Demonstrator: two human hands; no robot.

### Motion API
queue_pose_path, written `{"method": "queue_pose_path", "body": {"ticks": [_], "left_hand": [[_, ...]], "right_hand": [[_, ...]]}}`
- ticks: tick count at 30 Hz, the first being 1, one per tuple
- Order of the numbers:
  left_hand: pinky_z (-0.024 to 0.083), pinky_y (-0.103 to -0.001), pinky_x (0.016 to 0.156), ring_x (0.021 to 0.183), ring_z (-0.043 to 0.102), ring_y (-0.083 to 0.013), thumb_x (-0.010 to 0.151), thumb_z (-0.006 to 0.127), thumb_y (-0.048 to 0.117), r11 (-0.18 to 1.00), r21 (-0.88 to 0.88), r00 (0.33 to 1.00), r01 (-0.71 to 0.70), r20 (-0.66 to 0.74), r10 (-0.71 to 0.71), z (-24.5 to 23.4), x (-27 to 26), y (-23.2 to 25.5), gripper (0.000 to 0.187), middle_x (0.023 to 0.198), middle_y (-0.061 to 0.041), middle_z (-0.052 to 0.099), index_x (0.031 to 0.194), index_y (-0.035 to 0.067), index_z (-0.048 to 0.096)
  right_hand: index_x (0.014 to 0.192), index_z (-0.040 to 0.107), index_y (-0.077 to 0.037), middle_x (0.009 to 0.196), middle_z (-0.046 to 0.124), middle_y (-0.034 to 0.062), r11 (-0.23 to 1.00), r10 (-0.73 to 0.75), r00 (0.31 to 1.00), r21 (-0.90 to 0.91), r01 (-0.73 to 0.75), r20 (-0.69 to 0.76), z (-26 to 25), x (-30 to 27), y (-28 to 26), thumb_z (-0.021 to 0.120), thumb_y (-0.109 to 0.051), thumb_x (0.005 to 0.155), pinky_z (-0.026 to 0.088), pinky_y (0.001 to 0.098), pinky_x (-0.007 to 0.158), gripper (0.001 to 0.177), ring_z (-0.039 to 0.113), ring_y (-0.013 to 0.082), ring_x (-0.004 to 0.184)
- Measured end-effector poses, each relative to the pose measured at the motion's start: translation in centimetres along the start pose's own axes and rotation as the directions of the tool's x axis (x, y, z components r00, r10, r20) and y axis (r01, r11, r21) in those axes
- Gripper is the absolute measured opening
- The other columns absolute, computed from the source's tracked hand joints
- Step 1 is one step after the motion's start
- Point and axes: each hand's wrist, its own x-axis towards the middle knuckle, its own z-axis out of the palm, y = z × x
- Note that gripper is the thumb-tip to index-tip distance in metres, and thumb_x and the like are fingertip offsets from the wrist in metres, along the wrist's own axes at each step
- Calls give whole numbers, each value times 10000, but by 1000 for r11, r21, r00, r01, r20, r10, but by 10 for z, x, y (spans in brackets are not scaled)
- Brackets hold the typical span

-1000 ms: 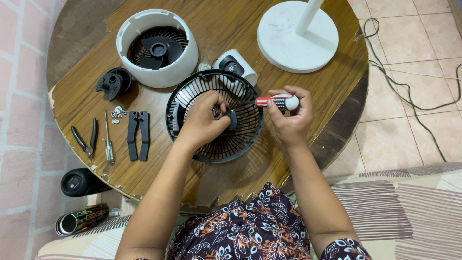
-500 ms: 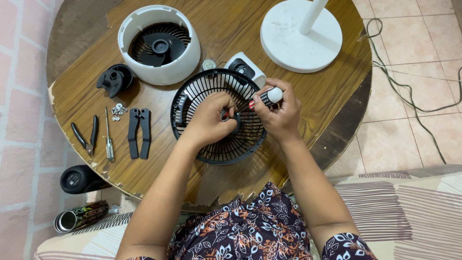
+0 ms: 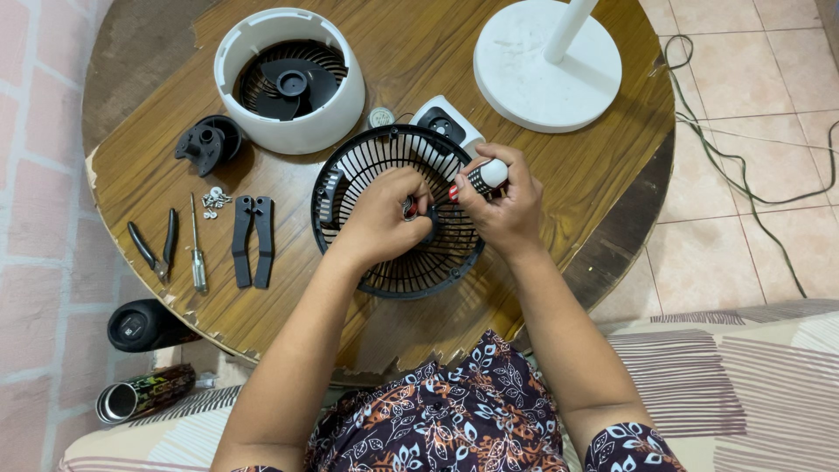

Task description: The person assembles a standing fan by attaching the motor to the front cage using a screwdriver and tightening multiple screws. They handle the fan cage, motor, screws, and screwdriver, then pick up the rear cage component.

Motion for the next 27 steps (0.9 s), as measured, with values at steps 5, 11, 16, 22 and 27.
{"method": "queue_pose_path", "body": {"ticks": [5, 11, 16, 22, 27], "left_hand": [[468, -387, 781, 853, 585, -283, 699, 680, 65, 999, -24, 999, -48, 6, 49, 1, 0, -2, 150, 797, -71, 590, 774, 53, 551], [467, -399, 804, 885, 571, -299, 696, 674, 67, 996, -29, 996, -86, 4, 86, 1, 1, -4, 150, 822, -86, 587, 791, 47, 560], [462, -396, 802, 902, 556, -307, 692, 683, 75, 998, -34, 998, -58, 3, 58, 1, -1, -4, 170, 869, -107, 557, 809, 38, 565], [464, -373, 777, 887, 559, -292, 687, 692, 78, 998, -56, 1000, -9, -20, 7, 3, -1, -6, 174, 894, -106, 541, 814, 36, 581], [476, -363, 777, 880, 572, -277, 683, 686, 61, 995, -101, 1000, -13, 0, 13, 2, 3, -7, 168, 896, -96, 553, 796, 36, 564]], "right_hand": [[1265, 595, -61, 998, 752, 55, 997, -3, 999, -71, 5, 34, -1, 6, -7, 812, -146, 949, 620, 276, 785, 393, 751, 143, 898], [1253, 664, -76, 1089, 666, 90, 984, -139, 983, -96, 150, 118, -8, 23, -19, 922, -213, 831, 570, 301, 826, 513, 668, 179, 968], [1268, 688, -99, 980, 618, 53, 981, -144, 977, -110, 162, 155, -4, 31, -24, 971, -250, 753, 534, 304, 742, 607, 617, 169, 871], [1384, 644, -91, 1055, 650, 69, 988, -118, 970, -76, 137, 213, -7, 32, -33, 933, -150, 798, 554, 319, 810, 656, 649, 186, 928], [1442, 569, -113, 1199, 718, 71, 999, -11, 951, 46, -4, 310, -12, 32, -34, 861, -63, 846, 598, 304, 884, 666, 722, 192, 1056]]}}
